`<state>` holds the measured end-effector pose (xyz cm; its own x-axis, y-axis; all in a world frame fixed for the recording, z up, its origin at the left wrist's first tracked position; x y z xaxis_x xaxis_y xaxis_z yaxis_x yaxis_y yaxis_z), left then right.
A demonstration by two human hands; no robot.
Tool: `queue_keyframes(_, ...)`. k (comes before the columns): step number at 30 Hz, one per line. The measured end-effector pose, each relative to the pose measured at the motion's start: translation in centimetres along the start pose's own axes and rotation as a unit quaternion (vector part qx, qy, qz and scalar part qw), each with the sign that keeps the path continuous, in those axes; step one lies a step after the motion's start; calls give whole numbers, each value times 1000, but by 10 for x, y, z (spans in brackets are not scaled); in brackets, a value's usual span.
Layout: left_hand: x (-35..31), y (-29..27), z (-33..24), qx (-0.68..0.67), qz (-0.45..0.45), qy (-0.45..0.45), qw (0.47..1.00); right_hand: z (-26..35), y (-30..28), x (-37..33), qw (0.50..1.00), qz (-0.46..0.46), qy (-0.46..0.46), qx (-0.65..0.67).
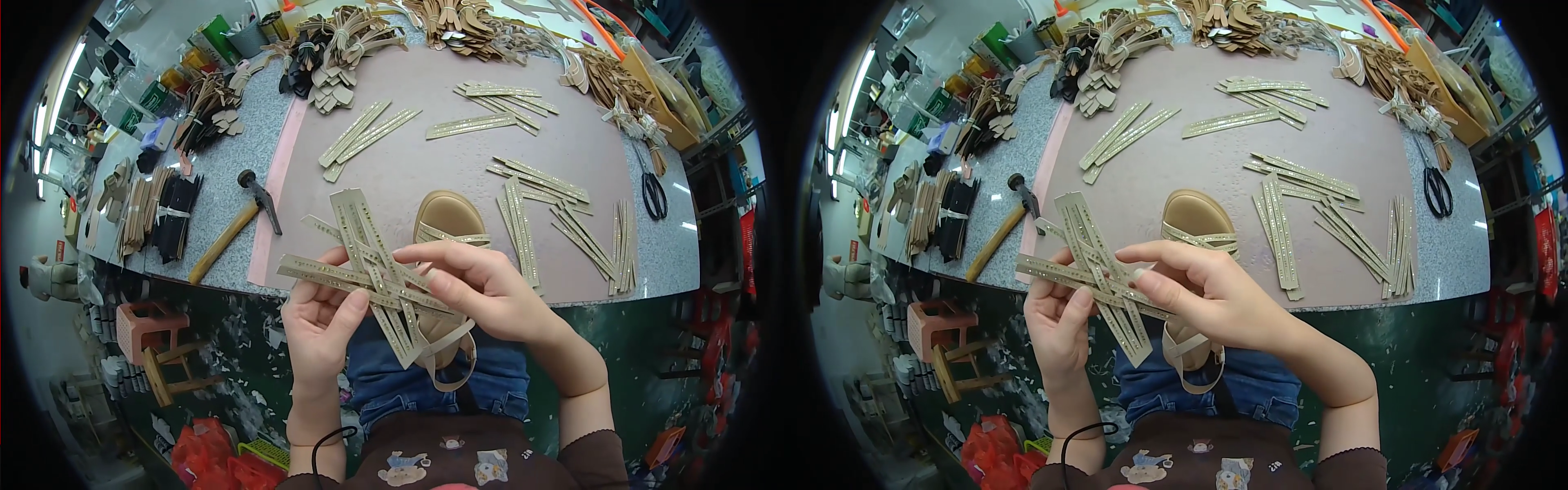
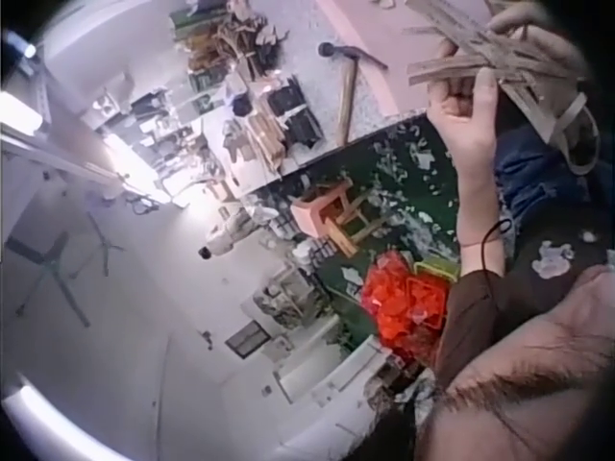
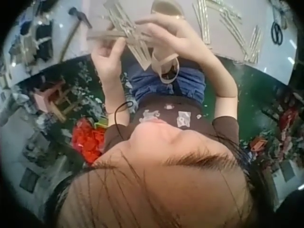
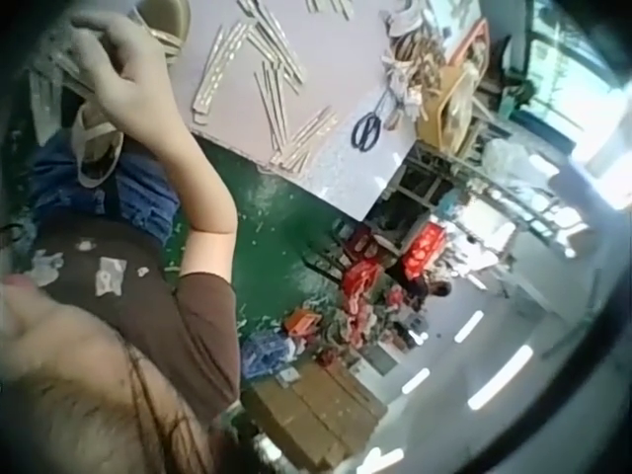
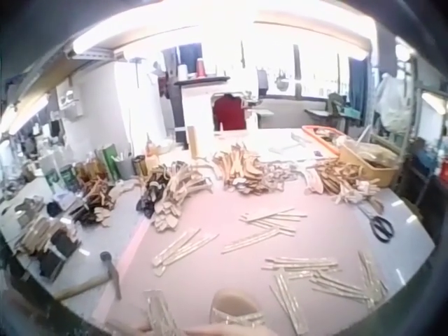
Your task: Weaving material strips to create sandal uppers and assembling them on a sandal base.
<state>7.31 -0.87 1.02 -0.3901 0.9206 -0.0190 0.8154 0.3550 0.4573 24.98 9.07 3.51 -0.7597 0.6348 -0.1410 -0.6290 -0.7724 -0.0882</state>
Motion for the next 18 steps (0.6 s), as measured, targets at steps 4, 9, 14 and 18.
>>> queue_keyframes(4, 1, -2, 2, -1, -12, 8, 1000, -8, -1, -5, 998, -36, -44, -3)
queue_keyframes(9, 5, -24, 9, 16, -20, 14, 1000, -31, -13, -9, 976, -192, -106, 13)
queue_keyframes(14, 15, -26, 20, -36, -45, 19, 998, -71, -20, -57, 954, -278, 0, -112)
queue_keyframes(18, 24, -16, 35, -86, -55, 1, 995, -105, -2, -80, 969, -163, 137, -129)
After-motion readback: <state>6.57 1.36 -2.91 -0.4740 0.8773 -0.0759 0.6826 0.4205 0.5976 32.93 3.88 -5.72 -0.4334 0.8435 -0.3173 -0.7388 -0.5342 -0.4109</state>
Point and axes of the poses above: each hand's wrist, its own x-axis towards the middle knuckle, its own y-axis out of the palm, z = x × y, the point moved 2 cm from there along x, towards the middle knuckle, and after that the axes turned 11 degrees about -x, right-handed, at the moved point
